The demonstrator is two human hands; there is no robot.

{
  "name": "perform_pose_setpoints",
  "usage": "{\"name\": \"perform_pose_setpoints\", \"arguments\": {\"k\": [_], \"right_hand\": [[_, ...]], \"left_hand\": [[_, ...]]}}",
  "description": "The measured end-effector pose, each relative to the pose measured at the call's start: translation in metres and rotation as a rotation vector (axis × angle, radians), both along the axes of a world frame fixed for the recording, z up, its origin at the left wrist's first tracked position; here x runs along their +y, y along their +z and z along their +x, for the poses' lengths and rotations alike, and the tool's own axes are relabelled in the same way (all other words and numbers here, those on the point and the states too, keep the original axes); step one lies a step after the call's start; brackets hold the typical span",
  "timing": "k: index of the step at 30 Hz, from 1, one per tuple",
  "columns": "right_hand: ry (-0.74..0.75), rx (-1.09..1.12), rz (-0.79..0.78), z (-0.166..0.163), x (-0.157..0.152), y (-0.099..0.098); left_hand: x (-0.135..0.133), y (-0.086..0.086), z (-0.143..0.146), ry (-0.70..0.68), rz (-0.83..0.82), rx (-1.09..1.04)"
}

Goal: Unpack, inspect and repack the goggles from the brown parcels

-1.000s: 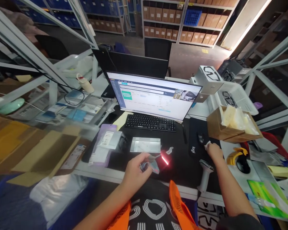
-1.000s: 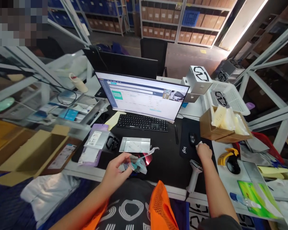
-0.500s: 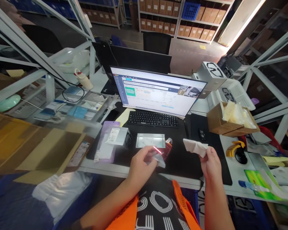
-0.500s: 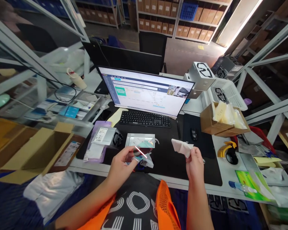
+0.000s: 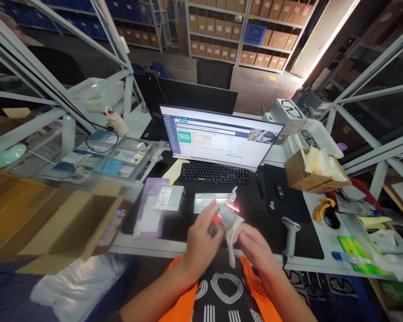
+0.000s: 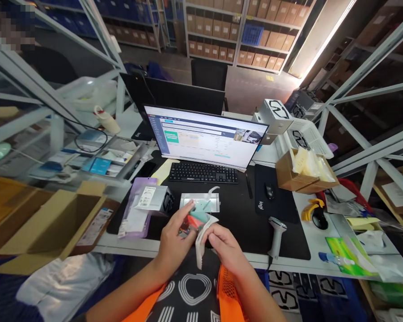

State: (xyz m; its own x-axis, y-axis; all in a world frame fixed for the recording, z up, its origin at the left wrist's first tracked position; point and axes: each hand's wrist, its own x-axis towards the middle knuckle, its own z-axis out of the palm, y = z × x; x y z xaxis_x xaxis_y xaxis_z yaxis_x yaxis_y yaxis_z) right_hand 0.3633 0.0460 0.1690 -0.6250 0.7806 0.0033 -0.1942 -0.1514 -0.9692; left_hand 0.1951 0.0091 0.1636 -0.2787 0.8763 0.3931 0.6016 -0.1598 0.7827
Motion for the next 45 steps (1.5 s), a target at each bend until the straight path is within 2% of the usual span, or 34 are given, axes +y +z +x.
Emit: {"name": "perform_pose_setpoints", "arguments": {"k": [3,5,7,9,14,16,19,23,25,28,30,32,35,37,39,41,43,45], "right_hand": [[-0.133,-0.096,0.193,-0.016,0.0,0.0],[-0.322,-0.157,0.244,-0.025,-0.005,-0.004],[-0.498,-0.196,0.19,-0.032,-0.009,-0.007],[-0.587,-0.207,0.097,-0.034,-0.009,-0.007],[-0.623,-0.031,-0.18,-0.028,0.013,0.01],[-0.671,0.028,-0.235,-0.029,0.019,0.014],[-0.699,-0.035,-0.167,-0.038,0.011,0.014],[-0.574,-0.206,0.044,-0.048,-0.002,0.01],[-0.528,-0.172,-0.04,-0.047,0.006,0.014],[-0.51,0.028,-0.283,-0.044,0.027,0.024],[-0.53,0.114,-0.347,-0.044,0.033,0.028],[-0.592,0.066,-0.275,-0.048,0.026,0.024],[-0.666,-0.131,0.023,-0.053,0.003,0.011],[-0.634,-0.222,0.147,-0.053,-0.005,0.005],[-0.568,-0.228,0.074,-0.049,0.001,0.007],[-0.548,-0.136,-0.101,-0.044,0.016,0.014],[-0.568,0.003,-0.244,-0.041,0.032,0.023],[-0.618,0.078,-0.285,-0.042,0.038,0.028]], "left_hand": [[-0.005,0.001,-0.003,-0.03,0.027,0.063],[-0.007,0.001,-0.003,-0.077,0.019,0.09],[-0.008,0.0,-0.003,-0.129,0.006,0.102],[-0.007,-0.002,-0.002,-0.159,-0.004,0.092],[-0.002,-0.003,0.001,-0.24,0.019,0.06],[0.0,-0.002,0.001,-0.247,0.015,0.048],[0.001,-0.004,-0.002,-0.218,-0.015,-0.018],[-0.001,-0.009,-0.007,-0.18,-0.035,-0.151],[0.0,-0.009,-0.008,-0.181,-0.056,-0.156],[0.003,-0.006,-0.011,-0.21,-0.038,-0.101],[0.005,-0.005,-0.014,-0.241,0.006,-0.069],[0.006,-0.007,-0.016,-0.255,0.026,-0.067],[0.004,-0.013,-0.019,-0.236,0.002,-0.11],[0.003,-0.015,-0.02,-0.235,-0.015,-0.135],[0.004,-0.013,-0.022,-0.264,-0.039,-0.133],[0.008,-0.007,-0.024,-0.336,-0.048,-0.094],[0.012,-0.001,-0.027,-0.413,-0.032,-0.043],[0.015,0.002,-0.028,-0.442,-0.015,-0.014]]}}
